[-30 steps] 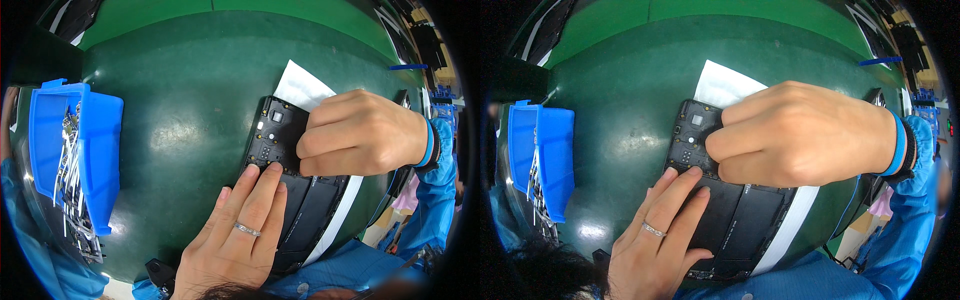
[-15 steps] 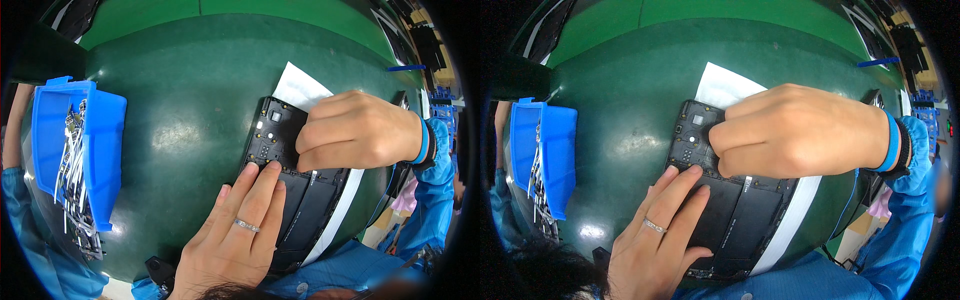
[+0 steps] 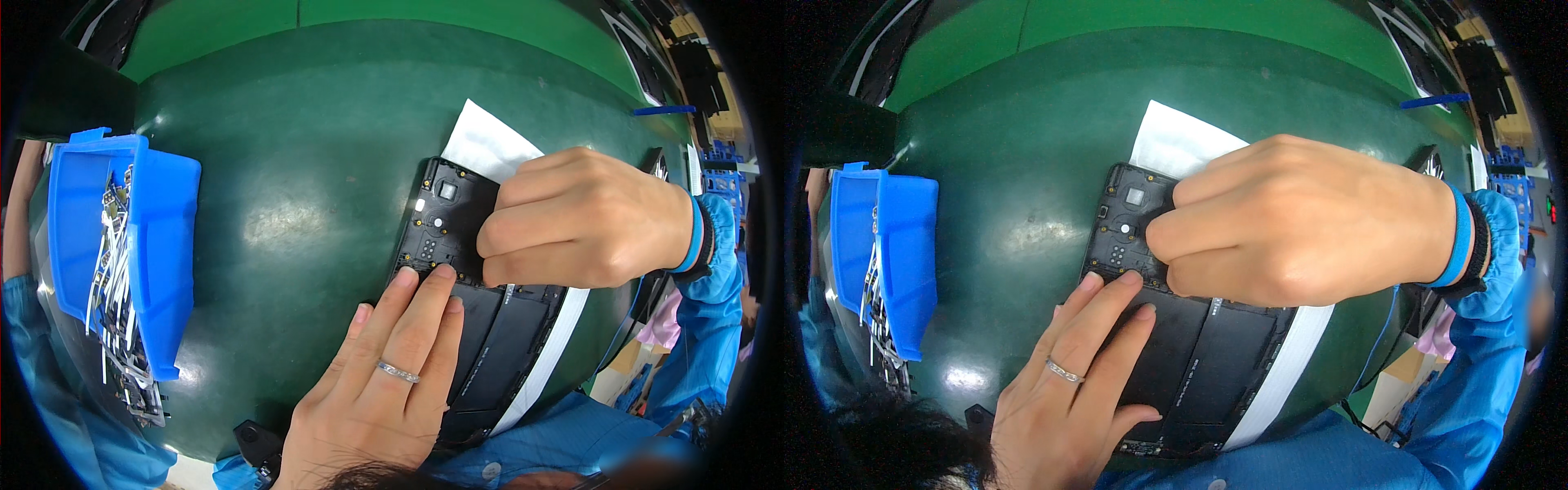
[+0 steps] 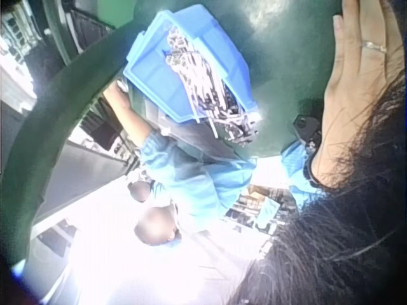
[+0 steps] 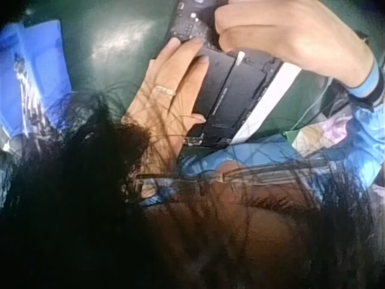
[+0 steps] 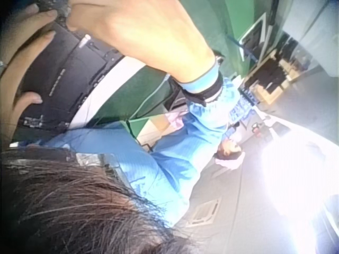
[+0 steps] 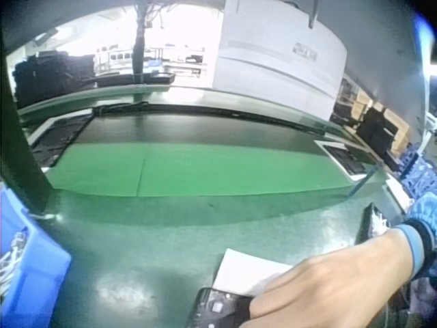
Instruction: The recorder and nearby workers are assembling internal components of tablet or laptop housing on a production line.
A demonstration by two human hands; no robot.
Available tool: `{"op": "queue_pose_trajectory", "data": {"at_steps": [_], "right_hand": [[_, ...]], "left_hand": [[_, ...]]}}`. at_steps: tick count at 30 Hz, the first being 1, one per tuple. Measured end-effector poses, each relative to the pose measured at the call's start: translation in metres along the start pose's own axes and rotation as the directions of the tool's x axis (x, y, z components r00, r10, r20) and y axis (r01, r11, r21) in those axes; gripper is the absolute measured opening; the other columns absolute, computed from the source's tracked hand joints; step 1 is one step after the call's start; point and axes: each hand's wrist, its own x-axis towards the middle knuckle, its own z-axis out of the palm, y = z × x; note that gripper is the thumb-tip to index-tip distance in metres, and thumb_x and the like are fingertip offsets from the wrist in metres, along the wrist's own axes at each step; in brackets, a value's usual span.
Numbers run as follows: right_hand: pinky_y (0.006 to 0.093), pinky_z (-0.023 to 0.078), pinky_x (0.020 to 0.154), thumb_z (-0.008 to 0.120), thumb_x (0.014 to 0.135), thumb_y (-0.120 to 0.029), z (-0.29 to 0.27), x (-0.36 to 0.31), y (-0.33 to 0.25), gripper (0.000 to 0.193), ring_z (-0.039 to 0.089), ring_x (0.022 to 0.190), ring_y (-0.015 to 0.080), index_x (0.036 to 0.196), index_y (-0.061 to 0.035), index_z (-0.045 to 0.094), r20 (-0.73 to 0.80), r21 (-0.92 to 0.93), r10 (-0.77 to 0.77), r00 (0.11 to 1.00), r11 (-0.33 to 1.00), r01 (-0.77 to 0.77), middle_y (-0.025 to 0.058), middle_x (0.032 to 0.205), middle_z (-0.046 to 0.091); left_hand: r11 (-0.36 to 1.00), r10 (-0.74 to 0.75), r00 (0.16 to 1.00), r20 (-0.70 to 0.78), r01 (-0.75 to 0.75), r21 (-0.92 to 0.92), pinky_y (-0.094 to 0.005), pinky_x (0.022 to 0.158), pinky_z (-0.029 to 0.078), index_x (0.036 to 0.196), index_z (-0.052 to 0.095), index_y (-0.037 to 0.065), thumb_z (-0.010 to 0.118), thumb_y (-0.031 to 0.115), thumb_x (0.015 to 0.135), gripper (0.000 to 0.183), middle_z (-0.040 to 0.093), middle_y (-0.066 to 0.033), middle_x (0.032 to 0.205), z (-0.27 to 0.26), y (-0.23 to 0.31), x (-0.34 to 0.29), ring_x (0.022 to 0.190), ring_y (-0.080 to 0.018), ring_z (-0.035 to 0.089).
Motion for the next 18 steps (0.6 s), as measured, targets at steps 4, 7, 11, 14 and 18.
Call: {"op": "queue_pose_trajectory", "data": {"at_steps": [4, 7, 11, 14, 18], "right_hand": [[0.0339, 0.050, 0.057, 0.076, 0.075, -0.010, 0.005, -0.001, 0.001, 0.018, 0.061, 0.071, 0.0217, 0.090, -0.0005, 0.072, -0.039, 0.004, -0.005, 0.999, 1.000, 0.005, 0.0065, 0.092, 0.065], [0.0339, 0.050, 0.057, 0.076, 0.075, -0.010, 0.006, 0.000, 0.002, 0.017, 0.061, 0.071, 0.0215, 0.089, -0.0010, 0.071, -0.055, 0.005, -0.006, 0.998, 1.000, 0.006, 0.0062, 0.091, 0.064], [0.0339, 0.050, 0.058, 0.076, 0.075, -0.011, 0.004, 0.000, 0.001, 0.017, 0.061, 0.072, 0.0212, 0.088, -0.0011, 0.071, -0.016, -0.010, -0.006, 1.000, 1.000, 0.006, 0.0057, 0.091, 0.064], [0.0343, 0.050, 0.058, 0.074, 0.076, -0.010, 0.004, 0.000, 0.001, 0.016, 0.061, 0.073, 0.0221, 0.089, -0.0008, 0.071, -0.016, 0.001, 0.004, 1.000, 1.000, -0.004, 0.0064, 0.092, 0.064], [0.0355, 0.051, 0.060, 0.073, 0.076, -0.008, 0.001, -0.003, 0.003, 0.016, 0.062, 0.074, 0.0233, 0.091, -0.0008, 0.072, -0.030, 0.115, 0.035, 0.999, 0.993, -0.031, 0.0074, 0.094, 0.065]], "left_hand": [[0.996, 0.079, 0.997, 0.006, -0.079, -0.038, -0.0431, 0.122, 0.039, 0.144, 0.056, 0.003, 0.080, 0.018, 0.075, 0.075, 0.044, -0.0100, 0.160, 0.010, -0.014, -0.006, 0.152, -0.0298, 0.038], [0.989, 0.134, 0.991, 0.011, -0.134, -0.064, -0.0457, 0.127, 0.033, 0.150, 0.051, 0.001, 0.088, 0.019, 0.067, 0.092, 0.039, -0.0122, 0.163, 0.015, -0.019, -0.008, 0.156, -0.0331, 0.032], [0.991, 0.130, 0.991, 0.026, -0.129, -0.034, -0.0460, 0.127, 0.032, 0.150, 0.050, 0.001, 0.088, 0.020, 0.067, 0.094, 0.039, -0.0126, 0.163, 0.018, -0.020, -0.008, 0.156, -0.0332, 0.032], [0.988, 0.150, 0.988, 0.027, -0.150, -0.029, -0.0463, 0.127, 0.032, 0.151, 0.049, 0.001, 0.087, 0.021, 0.068, 0.094, 0.038, -0.0131, 0.163, 0.019, -0.023, -0.008, 0.156, -0.0333, 0.032], [0.984, 0.174, 0.985, 0.000, -0.174, -0.028, -0.0466, 0.127, 0.033, 0.150, 0.050, 0.001, 0.085, 0.022, 0.070, 0.090, 0.039, -0.0137, 0.163, 0.018, -0.027, -0.008, 0.156, -0.0342, 0.033]]}}
